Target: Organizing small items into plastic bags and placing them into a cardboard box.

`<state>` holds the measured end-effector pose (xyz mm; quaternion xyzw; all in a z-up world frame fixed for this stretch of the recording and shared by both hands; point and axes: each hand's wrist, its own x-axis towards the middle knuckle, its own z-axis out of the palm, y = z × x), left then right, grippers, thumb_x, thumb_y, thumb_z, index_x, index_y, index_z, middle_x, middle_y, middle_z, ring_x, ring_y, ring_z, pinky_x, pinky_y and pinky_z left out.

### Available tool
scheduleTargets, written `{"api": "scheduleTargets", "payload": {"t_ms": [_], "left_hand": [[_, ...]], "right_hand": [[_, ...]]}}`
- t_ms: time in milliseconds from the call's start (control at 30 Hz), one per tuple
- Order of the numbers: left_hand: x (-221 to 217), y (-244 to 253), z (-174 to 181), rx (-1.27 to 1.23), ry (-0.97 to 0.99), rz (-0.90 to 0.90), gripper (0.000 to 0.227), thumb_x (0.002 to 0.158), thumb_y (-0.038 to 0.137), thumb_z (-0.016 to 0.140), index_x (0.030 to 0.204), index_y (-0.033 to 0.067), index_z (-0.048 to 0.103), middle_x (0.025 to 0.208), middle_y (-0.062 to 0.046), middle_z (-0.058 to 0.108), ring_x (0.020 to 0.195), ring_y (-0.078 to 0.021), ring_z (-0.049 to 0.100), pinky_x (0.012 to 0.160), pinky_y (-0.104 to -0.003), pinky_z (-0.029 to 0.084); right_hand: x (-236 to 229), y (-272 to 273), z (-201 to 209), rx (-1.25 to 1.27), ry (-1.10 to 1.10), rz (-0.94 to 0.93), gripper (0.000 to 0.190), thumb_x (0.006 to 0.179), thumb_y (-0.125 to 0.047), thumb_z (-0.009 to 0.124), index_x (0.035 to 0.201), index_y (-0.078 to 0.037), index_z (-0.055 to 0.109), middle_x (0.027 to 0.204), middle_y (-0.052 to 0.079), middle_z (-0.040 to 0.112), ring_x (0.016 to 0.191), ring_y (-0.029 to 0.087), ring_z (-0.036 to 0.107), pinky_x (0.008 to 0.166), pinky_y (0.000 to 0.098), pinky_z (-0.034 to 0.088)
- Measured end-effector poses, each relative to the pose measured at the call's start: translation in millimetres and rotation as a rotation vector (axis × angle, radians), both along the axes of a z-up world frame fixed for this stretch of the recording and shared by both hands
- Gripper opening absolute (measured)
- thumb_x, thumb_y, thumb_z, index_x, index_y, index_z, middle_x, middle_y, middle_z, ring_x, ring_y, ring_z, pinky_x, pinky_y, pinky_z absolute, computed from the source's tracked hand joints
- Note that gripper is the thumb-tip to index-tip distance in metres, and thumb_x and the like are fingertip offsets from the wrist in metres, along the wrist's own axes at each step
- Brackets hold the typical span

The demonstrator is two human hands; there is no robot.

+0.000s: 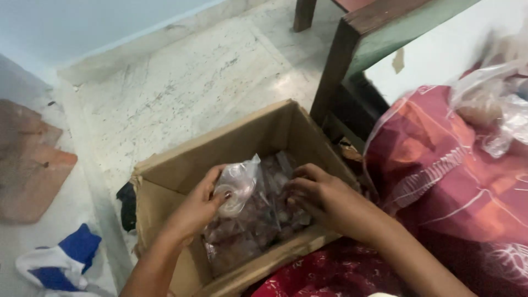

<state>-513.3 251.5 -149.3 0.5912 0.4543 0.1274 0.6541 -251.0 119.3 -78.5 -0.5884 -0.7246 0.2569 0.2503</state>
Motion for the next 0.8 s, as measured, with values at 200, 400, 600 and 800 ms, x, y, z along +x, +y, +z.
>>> {"api": "scheduleTargets", "payload": {"t_ms": [200,400,600,800], "left_hand": [[-52.4,27.7,-133.1,0.407,0.429,-0.494,0.054,0.09,0.009,0.067,0.142,0.0164,0.054,0.135,-0.015,0.066,0.125,-0.0317,0.064,0.1,-0.039,0.051],[-50.3,32.8,-204.8,0.392,0.851,-0.861,0.061,0.083,-0.004,0.06,0.138,0.0211,0.062,0.136,-0.014,0.065,0.126,-0.034,0.062,0.103,-0.042,0.051],[-35.4,32.6,-267.8,0.389,1.005,-0.966,0.051,0.081,0.004,0.068,0.132,0.0115,0.066,0.135,-0.018,0.067,0.125,-0.0354,0.065,0.1,-0.046,0.055],[-65.6,28.2,-401.9,0.407,1.005,-0.845,0.054,0.081,0.008,0.073,0.134,0.0089,0.062,0.139,-0.018,0.062,0.127,-0.0339,0.062,0.101,-0.046,0.054]], "right_hand": [[-18.9,0.5,-144.6,-0.263,-0.317,0.206,0.056,0.077,-0.008,0.073,0.133,-0.01,0.065,0.154,0.022,0.042,0.129,0.043,0.053,0.094,0.0452,0.05],[-33.2,2.0,-134.5,-0.414,-0.071,0.204,0.039,0.091,-0.016,0.068,0.129,-0.011,0.067,0.139,0.013,0.054,0.122,0.034,0.06,0.101,0.0404,0.053],[-35.6,2.7,-122.6,-0.364,-0.046,0.065,0.031,0.088,-0.018,0.069,0.119,-0.011,0.073,0.123,0.011,0.064,0.109,0.032,0.068,0.091,0.0394,0.058],[-38.6,-1.1,-112.2,-0.38,0.008,-0.016,0.028,0.091,-0.021,0.07,0.117,-0.009,0.072,0.118,0.011,0.065,0.097,0.031,0.072,0.082,0.0385,0.061]]}}
